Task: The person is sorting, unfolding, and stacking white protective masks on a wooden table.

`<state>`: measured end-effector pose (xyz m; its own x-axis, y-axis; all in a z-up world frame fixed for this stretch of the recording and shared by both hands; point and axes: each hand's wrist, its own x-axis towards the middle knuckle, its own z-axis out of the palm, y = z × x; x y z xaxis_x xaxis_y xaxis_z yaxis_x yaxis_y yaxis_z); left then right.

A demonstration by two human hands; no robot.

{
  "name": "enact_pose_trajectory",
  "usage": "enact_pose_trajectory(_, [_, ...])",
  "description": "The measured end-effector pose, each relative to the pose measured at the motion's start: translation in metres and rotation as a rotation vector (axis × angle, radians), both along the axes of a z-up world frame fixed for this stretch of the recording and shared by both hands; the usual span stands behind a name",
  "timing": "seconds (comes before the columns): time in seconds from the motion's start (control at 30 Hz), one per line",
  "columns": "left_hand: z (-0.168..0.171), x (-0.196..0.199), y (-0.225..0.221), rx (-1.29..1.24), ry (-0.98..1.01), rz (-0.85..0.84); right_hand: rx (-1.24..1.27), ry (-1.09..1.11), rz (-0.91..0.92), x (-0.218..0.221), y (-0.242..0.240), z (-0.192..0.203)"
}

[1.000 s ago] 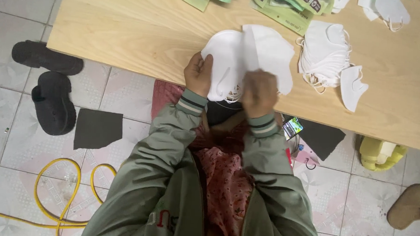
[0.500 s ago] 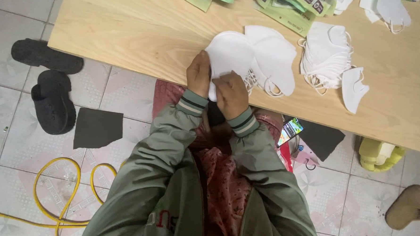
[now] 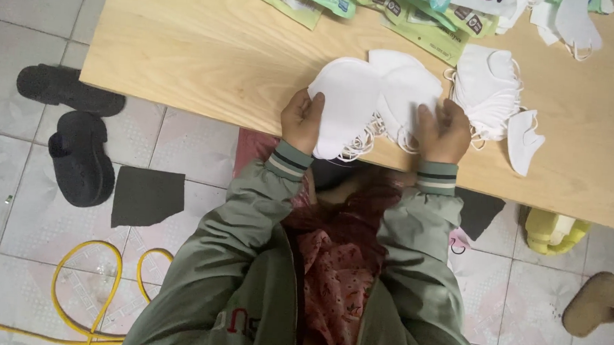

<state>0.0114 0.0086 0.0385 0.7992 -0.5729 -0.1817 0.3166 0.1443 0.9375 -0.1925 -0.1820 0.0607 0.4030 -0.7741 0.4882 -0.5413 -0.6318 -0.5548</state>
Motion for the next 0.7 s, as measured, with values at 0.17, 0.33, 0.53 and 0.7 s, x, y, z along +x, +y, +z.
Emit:
enact_pose_trajectory(0.17, [0.006, 0.005, -0.001, 0.022, 0.033, -0.027, 0.159, 0.344, -0.244, -0.002, -0.009, -0.016])
enact_pose_trajectory(0.33, [0.003, 0.008, -0.002, -0.02, 0.032, -0.032, 0.361, 0.089, -0.397, 0.001, -0.017, -0.025])
enact_pose_trajectory(0.53, [0.0, 0.003, -0.003, -0.038, 0.03, -0.012, 0.14, -0.367, -0.132, 0.004, 0.002, -0.012])
enact_pose_trajectory(0.7, [-0.001, 0.002, -0.003, -0.045, -0.003, -0.02, -0.182, -0.198, 0.108, 0.053, 0.082, 0.041])
